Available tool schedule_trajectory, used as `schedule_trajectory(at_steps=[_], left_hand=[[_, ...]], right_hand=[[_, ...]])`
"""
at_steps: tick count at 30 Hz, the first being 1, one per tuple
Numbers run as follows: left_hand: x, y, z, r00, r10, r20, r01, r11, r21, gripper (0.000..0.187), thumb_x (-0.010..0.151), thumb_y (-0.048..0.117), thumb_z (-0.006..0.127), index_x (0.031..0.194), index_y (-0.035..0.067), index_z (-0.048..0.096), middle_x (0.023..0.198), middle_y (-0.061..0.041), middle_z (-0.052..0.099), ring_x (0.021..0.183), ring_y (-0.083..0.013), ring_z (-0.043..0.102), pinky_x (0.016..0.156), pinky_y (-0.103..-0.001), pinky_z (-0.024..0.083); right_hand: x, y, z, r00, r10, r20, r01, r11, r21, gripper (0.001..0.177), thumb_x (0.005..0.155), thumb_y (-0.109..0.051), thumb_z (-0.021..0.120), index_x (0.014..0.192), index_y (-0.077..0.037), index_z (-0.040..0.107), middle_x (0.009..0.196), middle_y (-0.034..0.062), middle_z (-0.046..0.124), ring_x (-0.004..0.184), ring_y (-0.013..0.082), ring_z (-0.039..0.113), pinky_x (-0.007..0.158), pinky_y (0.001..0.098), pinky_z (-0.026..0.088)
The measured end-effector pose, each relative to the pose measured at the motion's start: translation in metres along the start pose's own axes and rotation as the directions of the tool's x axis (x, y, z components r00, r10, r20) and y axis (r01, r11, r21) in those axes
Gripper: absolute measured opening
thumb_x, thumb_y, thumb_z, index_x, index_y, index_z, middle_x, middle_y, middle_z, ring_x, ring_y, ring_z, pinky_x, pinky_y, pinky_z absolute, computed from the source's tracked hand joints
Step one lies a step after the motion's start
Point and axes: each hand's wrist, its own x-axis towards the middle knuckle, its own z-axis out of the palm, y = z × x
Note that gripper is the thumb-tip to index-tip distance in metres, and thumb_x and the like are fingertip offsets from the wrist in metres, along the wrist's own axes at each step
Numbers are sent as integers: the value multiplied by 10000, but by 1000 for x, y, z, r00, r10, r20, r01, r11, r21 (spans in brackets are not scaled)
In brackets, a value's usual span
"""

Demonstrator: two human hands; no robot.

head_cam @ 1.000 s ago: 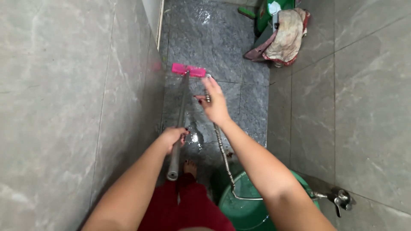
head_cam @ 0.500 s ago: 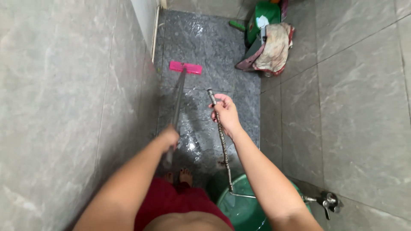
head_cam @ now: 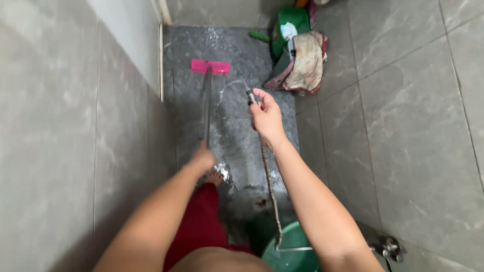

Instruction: The person sprays water from a bidet hose onto a toilet, a pink broom, and a green bucket before scrubbing the floor. They then rinse the wall and toilet with the bidet and wipe the wall by hand.

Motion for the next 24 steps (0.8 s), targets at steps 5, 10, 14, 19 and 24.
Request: schedule_trajectory(at_steps=[5, 10, 14, 19, 24], left_hand=[[100, 60, -40, 999, 36, 13, -34, 990, -135, 874, 896, -21, 482, 1659, 252, 153, 1095, -279, 718, 701, -317, 633, 524, -456, 489], [89, -14, 10, 988, 151, -34, -155, 972, -177, 911, 872, -45, 482, 1643, 316, 154, 1295, -215, 622, 875, -306, 660, 652, -448, 556], [60, -29, 28, 999, 26, 25, -26, 1000, -8, 937, 930, 110, 621, 1636, 356, 57, 1230, -227, 671, 953, -304, 689, 794, -405, 547], [138, 64, -21, 998, 57, 30, -49, 971, -233, 823, 939, -4, 449, 1634, 348, 185, 1139, -208, 668, 806, -328, 672, 578, -497, 543], [134, 68, -13, 995, 36, 97, 10, 899, -438, 803, 980, 35, 391, 1655, 374, 118, 1085, -225, 656, 706, -268, 560, 531, -438, 472]], right_hand=[[45, -21, 9, 998, 63, -24, -65, 996, -64, 425, 1002, -133, 573, 1423, -75, 569, 685, -30, 557, 457, 52, 461, 392, 247, 364], [77, -17, 9, 999, 1, -36, -4, 996, -88, 424, 992, -112, 588, 1415, -78, 586, 739, -76, 568, 549, 16, 468, 469, 212, 375], [97, -15, 10, 997, -80, -20, 76, 988, -131, 330, 1009, -109, 598, 1333, -71, 647, 740, -84, 543, 567, 10, 433, 489, 209, 350], [110, -12, 6, 985, -168, -32, 155, 957, -243, 261, 1002, -98, 598, 1257, -88, 653, 754, -77, 579, 597, 6, 453, 528, 208, 377], [95, -11, -1, 987, -144, -74, 112, 937, -330, 256, 1014, -123, 604, 1263, -98, 660, 714, -73, 556, 590, 4, 451, 521, 207, 376]])
